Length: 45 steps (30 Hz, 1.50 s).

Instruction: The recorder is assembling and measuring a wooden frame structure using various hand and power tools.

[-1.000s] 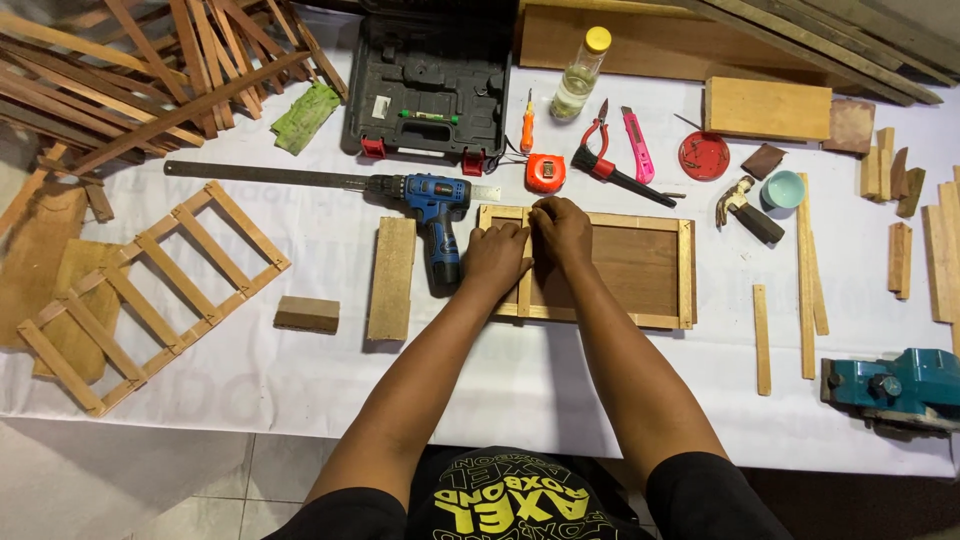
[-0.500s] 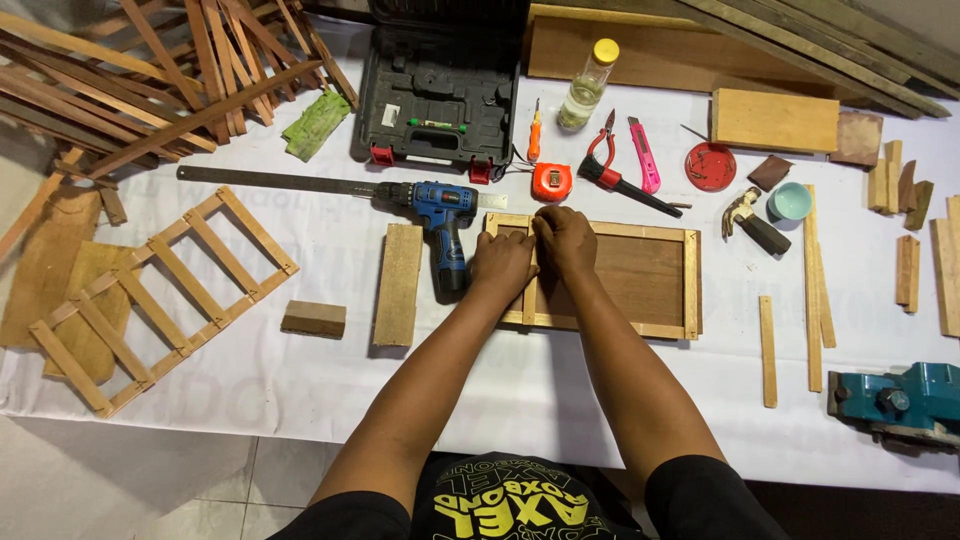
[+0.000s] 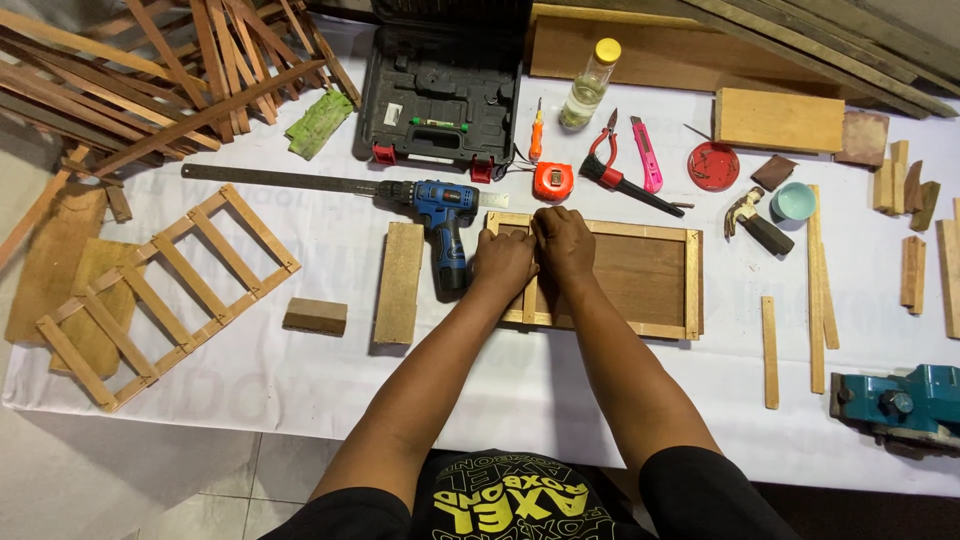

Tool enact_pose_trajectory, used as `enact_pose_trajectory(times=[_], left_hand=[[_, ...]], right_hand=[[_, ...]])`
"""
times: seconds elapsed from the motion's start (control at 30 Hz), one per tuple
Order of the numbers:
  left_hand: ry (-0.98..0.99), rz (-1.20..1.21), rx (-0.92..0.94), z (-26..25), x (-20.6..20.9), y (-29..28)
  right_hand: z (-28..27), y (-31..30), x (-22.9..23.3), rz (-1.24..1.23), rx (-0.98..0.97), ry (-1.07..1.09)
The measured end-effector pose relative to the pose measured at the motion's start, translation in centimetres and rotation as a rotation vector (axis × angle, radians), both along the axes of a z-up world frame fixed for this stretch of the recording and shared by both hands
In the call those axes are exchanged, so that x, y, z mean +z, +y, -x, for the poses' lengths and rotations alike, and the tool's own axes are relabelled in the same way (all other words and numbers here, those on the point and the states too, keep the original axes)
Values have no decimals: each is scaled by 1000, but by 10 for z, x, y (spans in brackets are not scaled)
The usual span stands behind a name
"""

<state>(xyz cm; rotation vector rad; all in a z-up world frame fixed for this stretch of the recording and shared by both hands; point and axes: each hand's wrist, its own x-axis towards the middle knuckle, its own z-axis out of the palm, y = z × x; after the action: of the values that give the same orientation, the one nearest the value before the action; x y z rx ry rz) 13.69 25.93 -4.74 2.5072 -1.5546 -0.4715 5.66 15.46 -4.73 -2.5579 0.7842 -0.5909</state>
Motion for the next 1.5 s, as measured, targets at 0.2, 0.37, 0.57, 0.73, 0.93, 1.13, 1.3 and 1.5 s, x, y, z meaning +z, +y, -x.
enact_pose_trajectory(times=[0.2,0.37,0.57,0.73,0.93,1.13,1.3,1.5], left_hand=[[-14,14,10,-1,0,-2],[-39,37,7,-1,-1,-3],[-21,58,13,-1,-4,0],[11,42,12,-5,6,0],[48,206,37,-7,20,2],[38,400,-4,13,19,-11],[21,486,-55,51,16,-30],[22,553,-89,110,20,-82]], right_hand=[[-3,-3,-4,32,-6,-2],[1,-2,-7,12,-20,-45],[1,-12,-10,9,20,-53],[6,-12,-9,-47,6,-60],[27,-2,5,-49,-42,-124],[62,0,5,-43,-118,-180],[102,-17,4,-20,-178,-183],[164,-61,22,92,-166,-256]])
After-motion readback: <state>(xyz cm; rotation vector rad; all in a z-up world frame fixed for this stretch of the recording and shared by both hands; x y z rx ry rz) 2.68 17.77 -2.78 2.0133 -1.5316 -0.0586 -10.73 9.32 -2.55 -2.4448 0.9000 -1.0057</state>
